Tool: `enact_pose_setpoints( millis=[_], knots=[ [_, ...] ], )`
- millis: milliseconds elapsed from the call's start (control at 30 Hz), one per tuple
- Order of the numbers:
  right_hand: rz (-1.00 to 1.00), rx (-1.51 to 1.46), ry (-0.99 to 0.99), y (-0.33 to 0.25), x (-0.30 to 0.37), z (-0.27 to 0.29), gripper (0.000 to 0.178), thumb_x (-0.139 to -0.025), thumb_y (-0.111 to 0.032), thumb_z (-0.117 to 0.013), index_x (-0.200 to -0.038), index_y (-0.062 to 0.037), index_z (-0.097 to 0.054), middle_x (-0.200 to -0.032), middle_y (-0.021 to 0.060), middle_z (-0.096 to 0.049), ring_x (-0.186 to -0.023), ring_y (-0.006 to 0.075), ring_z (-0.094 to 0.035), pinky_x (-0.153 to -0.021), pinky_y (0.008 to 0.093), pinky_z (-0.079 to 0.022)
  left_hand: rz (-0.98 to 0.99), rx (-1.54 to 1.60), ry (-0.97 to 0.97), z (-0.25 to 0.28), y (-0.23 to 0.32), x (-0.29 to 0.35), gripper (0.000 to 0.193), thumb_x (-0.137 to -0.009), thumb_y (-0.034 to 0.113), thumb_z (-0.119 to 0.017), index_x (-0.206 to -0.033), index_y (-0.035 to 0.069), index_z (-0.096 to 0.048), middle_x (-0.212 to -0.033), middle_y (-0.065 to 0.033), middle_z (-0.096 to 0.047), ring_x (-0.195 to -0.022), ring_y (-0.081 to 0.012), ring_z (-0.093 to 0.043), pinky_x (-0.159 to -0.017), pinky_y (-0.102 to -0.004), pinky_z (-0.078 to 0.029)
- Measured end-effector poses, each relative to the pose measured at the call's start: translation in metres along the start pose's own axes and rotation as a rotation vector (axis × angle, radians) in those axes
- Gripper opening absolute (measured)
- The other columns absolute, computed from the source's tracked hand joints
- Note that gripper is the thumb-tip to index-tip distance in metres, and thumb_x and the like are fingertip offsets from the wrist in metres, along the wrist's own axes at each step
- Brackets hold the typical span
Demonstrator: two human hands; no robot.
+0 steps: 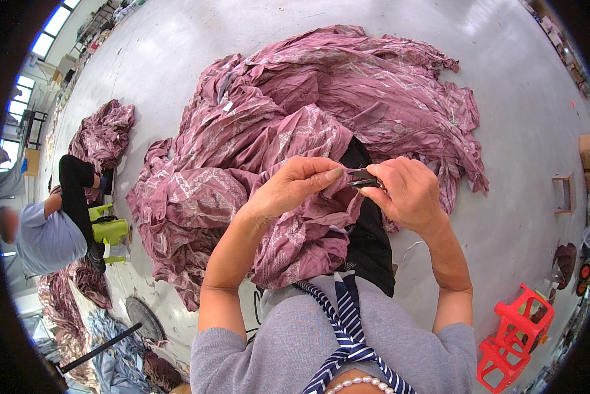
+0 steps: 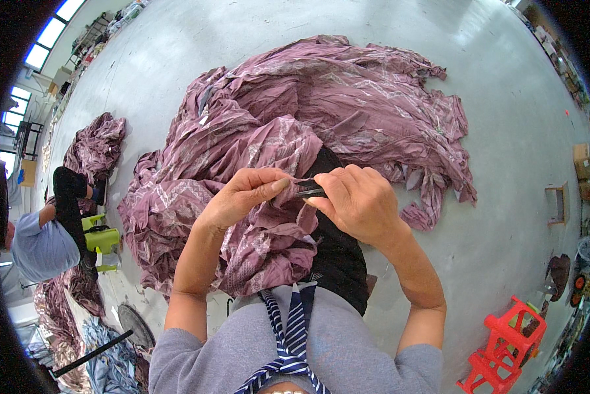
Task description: The person repeatedly picks up pieces of dusty pink patterned fabric from a large pile and uses a small handheld tool to trim loose threads and edges. The person handles the fabric one piece at a time, turning it over and snipping small areas before placing it back on the pile.
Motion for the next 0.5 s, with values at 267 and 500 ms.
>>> enact_pose_setpoints(
  millis=[267, 500],
  knots=[
    [0.006, 0.003, -0.043, -0.0032, -0.0003, -0.0008, 0.034, -0.072, -0.025, -0.075, -0.094, -0.0073, -0.058, -0.078, 0.0052, -0.061, -0.065, 0.0234, -0.058, -0.056, 0.0348, -0.044, -0.004, -0.08, -0.021, -0.0012, -0.0005, -0.0011, 0.025, -0.095, 0.017, -0.054, -0.108, -0.002, -0.064, -0.085, 0.006, -0.055, -0.081, -0.0035, -0.045, -0.071, -0.0179, -0.038],
    [0.039, 0.022, 0.012, -0.0005, 0.001, -0.0029, 0.029, -0.076, -0.028, -0.071, -0.089, -0.007, -0.056, -0.073, 0.0042, -0.055, -0.061, 0.0221, -0.055, -0.053, 0.0334, -0.042, 0.023, -0.052, -0.042, -0.0049, 0.0049, 0.0011, 0.023, -0.096, 0.017, -0.053, -0.106, -0.001, -0.064, -0.083, 0.0065, -0.054, -0.078, -0.0028, -0.045, -0.069, -0.0174, -0.037]
  ],
)
Point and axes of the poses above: each hand's wrist, its own x-axis away from the middle knuckle, its own z-axis out of the back of the hand, y = z × x, the point moved 4 cm from there along -x, towards the middle knuckle
